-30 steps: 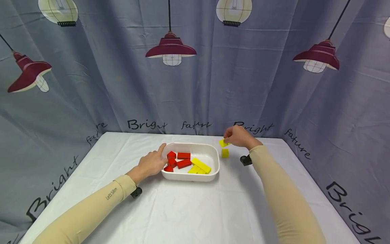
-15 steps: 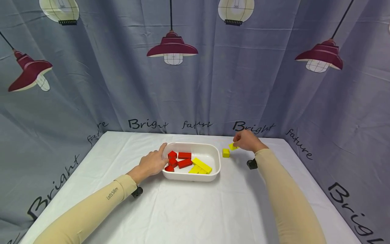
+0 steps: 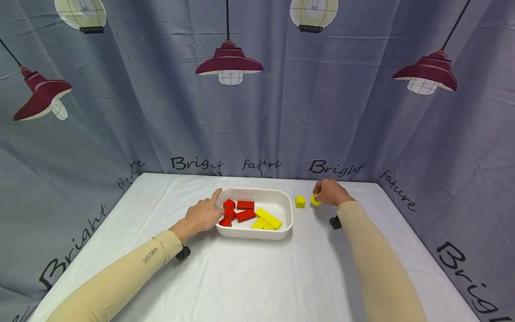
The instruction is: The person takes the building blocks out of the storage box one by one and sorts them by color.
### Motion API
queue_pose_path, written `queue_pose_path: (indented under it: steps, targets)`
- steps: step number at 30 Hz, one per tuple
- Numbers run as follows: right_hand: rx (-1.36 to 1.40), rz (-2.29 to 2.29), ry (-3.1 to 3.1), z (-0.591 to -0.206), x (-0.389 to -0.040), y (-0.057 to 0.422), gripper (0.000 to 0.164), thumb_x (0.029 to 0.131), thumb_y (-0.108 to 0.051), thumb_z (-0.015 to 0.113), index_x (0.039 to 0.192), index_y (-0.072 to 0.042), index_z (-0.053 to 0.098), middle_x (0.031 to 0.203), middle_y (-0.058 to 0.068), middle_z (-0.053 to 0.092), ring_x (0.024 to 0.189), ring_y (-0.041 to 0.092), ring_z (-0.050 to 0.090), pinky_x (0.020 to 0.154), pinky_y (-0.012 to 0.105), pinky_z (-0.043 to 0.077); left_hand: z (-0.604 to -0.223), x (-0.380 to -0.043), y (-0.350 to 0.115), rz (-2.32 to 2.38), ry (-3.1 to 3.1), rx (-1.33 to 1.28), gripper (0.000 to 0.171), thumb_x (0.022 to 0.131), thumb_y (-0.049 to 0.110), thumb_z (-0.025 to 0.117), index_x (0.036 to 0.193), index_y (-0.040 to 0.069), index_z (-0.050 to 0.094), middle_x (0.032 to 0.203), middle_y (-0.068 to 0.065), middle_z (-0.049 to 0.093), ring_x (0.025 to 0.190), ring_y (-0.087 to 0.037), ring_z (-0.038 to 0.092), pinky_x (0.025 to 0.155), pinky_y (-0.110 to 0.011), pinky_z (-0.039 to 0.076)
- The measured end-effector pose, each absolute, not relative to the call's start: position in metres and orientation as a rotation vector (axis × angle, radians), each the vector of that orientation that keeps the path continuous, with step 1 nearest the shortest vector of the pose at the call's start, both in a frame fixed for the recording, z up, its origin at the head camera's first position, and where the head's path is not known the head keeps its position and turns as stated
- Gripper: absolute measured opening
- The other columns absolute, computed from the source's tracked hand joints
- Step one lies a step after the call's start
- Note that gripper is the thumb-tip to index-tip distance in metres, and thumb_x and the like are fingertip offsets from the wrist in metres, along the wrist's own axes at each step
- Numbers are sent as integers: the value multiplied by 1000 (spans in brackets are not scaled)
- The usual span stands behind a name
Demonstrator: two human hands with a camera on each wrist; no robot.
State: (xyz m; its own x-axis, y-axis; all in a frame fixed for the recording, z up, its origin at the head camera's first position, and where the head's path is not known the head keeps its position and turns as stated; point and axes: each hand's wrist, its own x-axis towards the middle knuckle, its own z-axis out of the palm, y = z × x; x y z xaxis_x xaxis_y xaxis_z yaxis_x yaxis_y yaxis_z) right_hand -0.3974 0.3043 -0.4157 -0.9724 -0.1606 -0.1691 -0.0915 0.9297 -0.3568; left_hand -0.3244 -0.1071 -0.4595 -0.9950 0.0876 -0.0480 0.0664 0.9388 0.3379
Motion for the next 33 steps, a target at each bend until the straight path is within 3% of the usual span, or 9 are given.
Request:
queue_pose_path:
  steps: [8, 14, 21, 27, 33]
  targets:
    - [-173, -480, 2877, -427, -402, 299, 24, 83, -1, 71, 106, -4, 69, 104, 12, 67, 90, 27, 58, 82, 42, 53, -459, -325, -107, 536, 3028, 129, 73, 94, 40, 47, 160, 24, 21, 127, -17, 62, 107, -31, 59, 87, -54, 52]
    - [-183, -465, 2896, -434, -402, 294, 34, 83, 4, 68, 116, -2, 68, 113, 16, 66, 98, 30, 58, 92, 47, 53, -458, -324, -107, 543, 3029, 135, 72, 94, 40, 46, 160, 23, 22, 127, -16, 62, 107, -31, 60, 87, -54, 52]
    - [-156, -426, 2910, -436, -396, 297, 46, 82, 1, 67, 127, -2, 64, 122, 24, 61, 103, 35, 59, 92, 50, 53, -459, -323, -106, 539, 3022, 134, 73, 94, 40, 47, 160, 23, 22, 128, -16, 61, 107, -31, 59, 88, -54, 52]
    - [-174, -419, 2916, -440, -394, 303, 41, 84, 1, 67, 124, 2, 64, 118, 25, 63, 99, 35, 59, 91, 50, 53, -460, -323, -107, 543, 3021, 122, 73, 94, 40, 47, 160, 24, 21, 130, -16, 61, 109, -31, 59, 91, -54, 52]
    - [-125, -428, 2914, -442, -394, 299, 38, 86, 2, 65, 124, -1, 66, 119, 25, 63, 98, 35, 59, 92, 52, 53, -460, -324, -107, 536, 3027, 127, 73, 94, 40, 46, 160, 24, 21, 128, -17, 61, 107, -31, 59, 88, -54, 52]
